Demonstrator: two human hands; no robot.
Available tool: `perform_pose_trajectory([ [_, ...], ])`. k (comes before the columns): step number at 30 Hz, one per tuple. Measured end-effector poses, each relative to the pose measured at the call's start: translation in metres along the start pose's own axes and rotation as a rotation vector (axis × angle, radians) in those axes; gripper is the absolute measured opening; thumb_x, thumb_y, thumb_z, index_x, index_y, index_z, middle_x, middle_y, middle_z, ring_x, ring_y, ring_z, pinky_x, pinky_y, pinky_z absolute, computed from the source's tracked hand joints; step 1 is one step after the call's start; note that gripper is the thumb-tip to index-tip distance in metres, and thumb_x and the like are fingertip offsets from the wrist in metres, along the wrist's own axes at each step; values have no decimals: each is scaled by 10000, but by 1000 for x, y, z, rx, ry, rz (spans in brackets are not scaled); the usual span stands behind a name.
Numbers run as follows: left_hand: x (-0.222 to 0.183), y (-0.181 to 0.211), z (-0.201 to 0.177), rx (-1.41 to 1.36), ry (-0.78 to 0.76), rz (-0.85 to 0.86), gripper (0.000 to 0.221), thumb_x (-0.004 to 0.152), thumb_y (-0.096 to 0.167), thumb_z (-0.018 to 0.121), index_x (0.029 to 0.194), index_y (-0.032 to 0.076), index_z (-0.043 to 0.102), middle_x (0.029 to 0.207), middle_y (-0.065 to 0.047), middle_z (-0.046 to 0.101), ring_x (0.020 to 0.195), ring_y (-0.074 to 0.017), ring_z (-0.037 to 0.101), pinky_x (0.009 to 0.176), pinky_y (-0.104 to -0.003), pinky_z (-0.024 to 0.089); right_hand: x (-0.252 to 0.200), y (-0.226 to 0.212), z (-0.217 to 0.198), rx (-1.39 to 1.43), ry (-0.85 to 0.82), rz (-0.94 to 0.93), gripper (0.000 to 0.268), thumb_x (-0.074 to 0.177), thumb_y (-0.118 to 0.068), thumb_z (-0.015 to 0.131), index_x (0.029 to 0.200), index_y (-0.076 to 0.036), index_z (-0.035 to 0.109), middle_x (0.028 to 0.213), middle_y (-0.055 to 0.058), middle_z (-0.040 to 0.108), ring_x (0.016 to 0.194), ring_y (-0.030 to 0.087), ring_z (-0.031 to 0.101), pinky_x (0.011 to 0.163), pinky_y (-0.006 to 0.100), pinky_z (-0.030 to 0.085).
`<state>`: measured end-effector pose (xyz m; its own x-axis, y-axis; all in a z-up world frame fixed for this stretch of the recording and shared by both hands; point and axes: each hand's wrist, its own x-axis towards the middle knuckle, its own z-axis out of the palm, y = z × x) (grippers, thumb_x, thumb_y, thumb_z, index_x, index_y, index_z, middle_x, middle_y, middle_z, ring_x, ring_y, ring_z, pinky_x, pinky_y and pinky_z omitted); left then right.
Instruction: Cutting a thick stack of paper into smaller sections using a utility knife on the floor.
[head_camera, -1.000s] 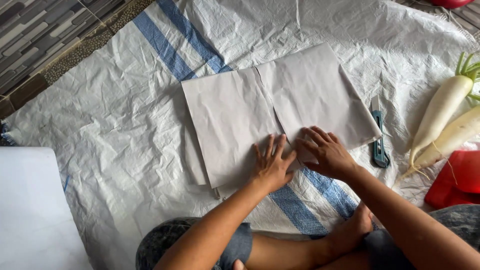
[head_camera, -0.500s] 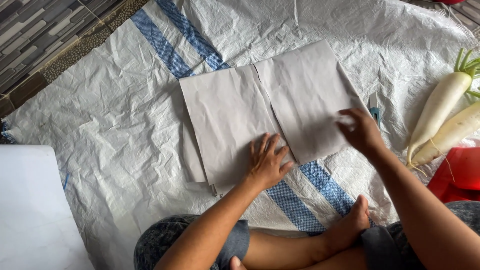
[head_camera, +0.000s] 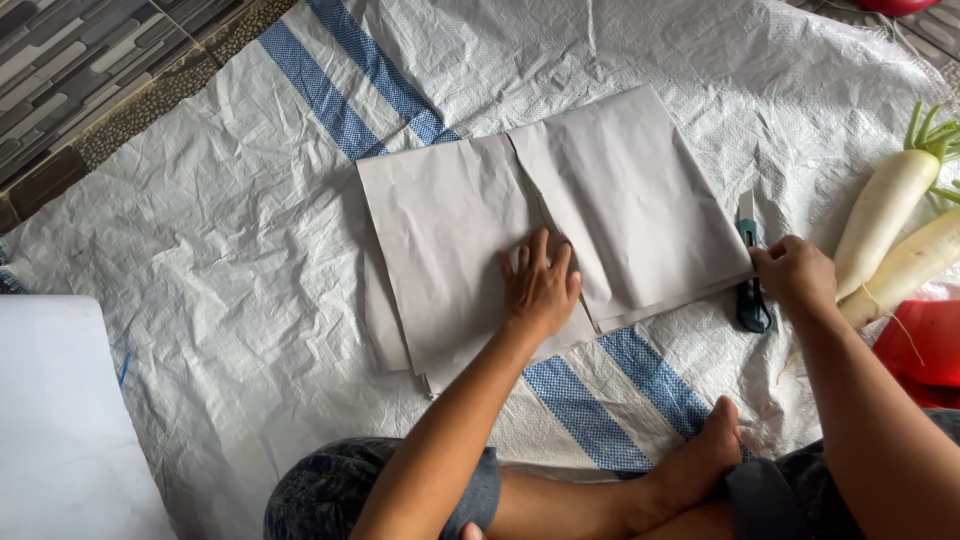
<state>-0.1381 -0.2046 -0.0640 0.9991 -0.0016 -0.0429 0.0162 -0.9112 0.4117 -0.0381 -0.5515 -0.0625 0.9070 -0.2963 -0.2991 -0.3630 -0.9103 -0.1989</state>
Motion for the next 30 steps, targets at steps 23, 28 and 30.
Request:
perform_pose_trajectory([
  [23,49,-259,-114,-510,398,-709,864,854,563,617,1499,39,378,1413,-195,580,1287,-342,581,1014,-431,458,-18,-43,-24,190,44,108,508,984,-86,596,1483,-52,511,1305,307,475,1035,479,584,879,578,509],
  [28,98,-245,-114,17,504,-196,496,852,321,706,1288,112,596,1313,-149,586,1212,-393,531,999,-580,391,-11,-108,-20,43,153,-290,566,936,-173,600,1489,-80,515,1478,272,395,1331,463,344,1037,665,362],
  [30,115,-211,-127,94,492,7,337,825,236,720,1145,132,709,1228,-91,635,1134,-344,588,1038,-508,362,4,-146,-6,46,113,-479,570,923,-207,578,1478,-80,556,1523,239,419,1383,463,336,1102,663,279],
])
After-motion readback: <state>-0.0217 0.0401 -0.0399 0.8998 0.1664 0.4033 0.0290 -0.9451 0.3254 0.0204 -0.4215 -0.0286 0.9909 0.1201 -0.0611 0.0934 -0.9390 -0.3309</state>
